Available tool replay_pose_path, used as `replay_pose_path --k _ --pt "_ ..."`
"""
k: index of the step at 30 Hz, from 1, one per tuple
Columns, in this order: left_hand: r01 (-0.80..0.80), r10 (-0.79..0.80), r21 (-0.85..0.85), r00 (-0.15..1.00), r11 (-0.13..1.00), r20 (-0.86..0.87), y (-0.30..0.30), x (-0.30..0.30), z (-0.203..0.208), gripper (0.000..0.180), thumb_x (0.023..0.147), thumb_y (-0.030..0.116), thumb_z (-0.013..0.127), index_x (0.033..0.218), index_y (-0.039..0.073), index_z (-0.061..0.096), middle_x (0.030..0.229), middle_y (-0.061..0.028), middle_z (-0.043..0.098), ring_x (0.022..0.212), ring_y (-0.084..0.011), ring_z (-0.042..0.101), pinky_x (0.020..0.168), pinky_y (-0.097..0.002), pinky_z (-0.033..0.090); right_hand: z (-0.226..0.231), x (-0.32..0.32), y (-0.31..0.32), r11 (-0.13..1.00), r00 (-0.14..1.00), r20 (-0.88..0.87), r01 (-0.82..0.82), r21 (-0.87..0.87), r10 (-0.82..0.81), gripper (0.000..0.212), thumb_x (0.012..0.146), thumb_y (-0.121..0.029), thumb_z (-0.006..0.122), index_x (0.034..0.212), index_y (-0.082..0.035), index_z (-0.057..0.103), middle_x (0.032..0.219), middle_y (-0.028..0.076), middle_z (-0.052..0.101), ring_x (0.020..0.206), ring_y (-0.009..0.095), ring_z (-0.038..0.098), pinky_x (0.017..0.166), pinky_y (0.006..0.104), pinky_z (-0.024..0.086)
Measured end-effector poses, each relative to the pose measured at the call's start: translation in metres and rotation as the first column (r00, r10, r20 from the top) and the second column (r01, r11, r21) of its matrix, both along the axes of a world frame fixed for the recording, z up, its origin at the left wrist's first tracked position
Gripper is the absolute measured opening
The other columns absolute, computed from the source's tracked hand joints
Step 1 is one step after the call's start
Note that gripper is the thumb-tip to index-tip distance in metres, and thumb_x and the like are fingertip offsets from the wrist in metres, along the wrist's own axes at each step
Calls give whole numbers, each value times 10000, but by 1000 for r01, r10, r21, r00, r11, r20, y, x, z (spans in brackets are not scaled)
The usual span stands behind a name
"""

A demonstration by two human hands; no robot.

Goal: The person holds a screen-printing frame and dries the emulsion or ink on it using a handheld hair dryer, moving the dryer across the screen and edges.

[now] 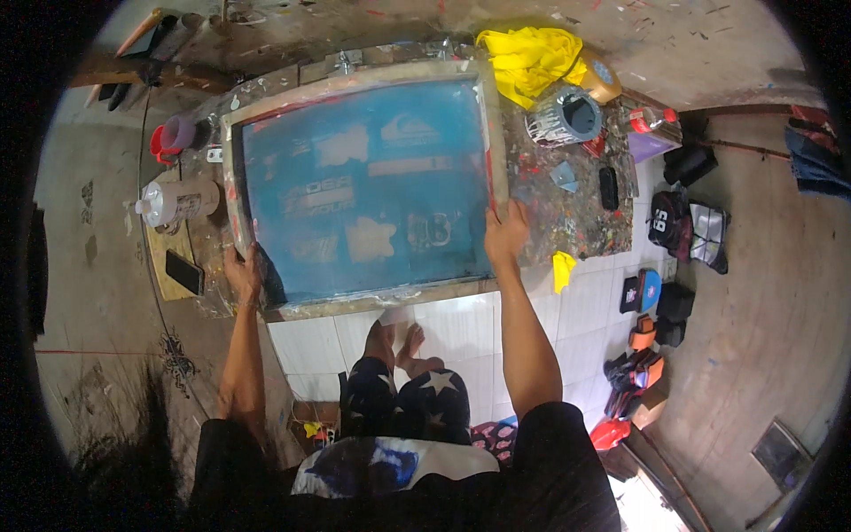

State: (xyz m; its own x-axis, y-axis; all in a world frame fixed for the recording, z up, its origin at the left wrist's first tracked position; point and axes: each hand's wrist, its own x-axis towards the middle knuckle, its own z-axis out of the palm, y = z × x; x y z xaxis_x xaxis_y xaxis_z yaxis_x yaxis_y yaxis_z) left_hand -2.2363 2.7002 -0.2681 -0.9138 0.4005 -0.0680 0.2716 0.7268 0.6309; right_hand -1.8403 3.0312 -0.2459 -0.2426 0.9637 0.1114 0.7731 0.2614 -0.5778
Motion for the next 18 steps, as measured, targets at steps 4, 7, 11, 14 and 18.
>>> replay_pose_path --k 4,7,11,14,18 --pt "-109 102 138 993 984 58 6 28 57 352 871 231 693 1047 -62 611 952 -170 585 878 -315 582 794 -370 460 54 8 -10 999 992 -116 40 -10 -41 221 767 -51 706 966 21 641 964 164 608 907 343 597 835 407 459" --pt "-4 26 116 982 993 -186 -12 35 80 356 901 215 687 1110 -61 599 984 -116 579 868 -213 570 753 -322 465 89 18 -16 997 981 -191 43 64 -30 208 776 -43 698 965 17 636 951 145 604 899 313 597 835 388 458" --pt "-41 96 279 977 960 -189 -26 66 125 323 917 204 675 1100 -53 605 979 -95 587 905 -186 563 780 -295 455 152 47 -19 999 971 -237 -15 52 27 316 789 -79 710 1061 8 575 1050 165 592 984 344 587 868 412 456" --pt "-77 153 365 971 928 -184 -53 99 153 299 919 215 672 1049 -48 616 980 -92 596 910 -186 566 834 -313 455 219 59 -22 986 972 -206 -132 -99 109 339 837 -117 693 1085 -7 489 937 188 641 847 358 636 782 436 487" --pt "-276 331 455 943 846 -43 -76 183 204 300 915 220 688 1063 -34 631 967 -72 597 887 -156 552 824 -298 452 302 84 -19 938 889 -299 -315 147 345 320 845 -148 683 1073 -16 501 853 194 659 798 381 668 721 432 501"
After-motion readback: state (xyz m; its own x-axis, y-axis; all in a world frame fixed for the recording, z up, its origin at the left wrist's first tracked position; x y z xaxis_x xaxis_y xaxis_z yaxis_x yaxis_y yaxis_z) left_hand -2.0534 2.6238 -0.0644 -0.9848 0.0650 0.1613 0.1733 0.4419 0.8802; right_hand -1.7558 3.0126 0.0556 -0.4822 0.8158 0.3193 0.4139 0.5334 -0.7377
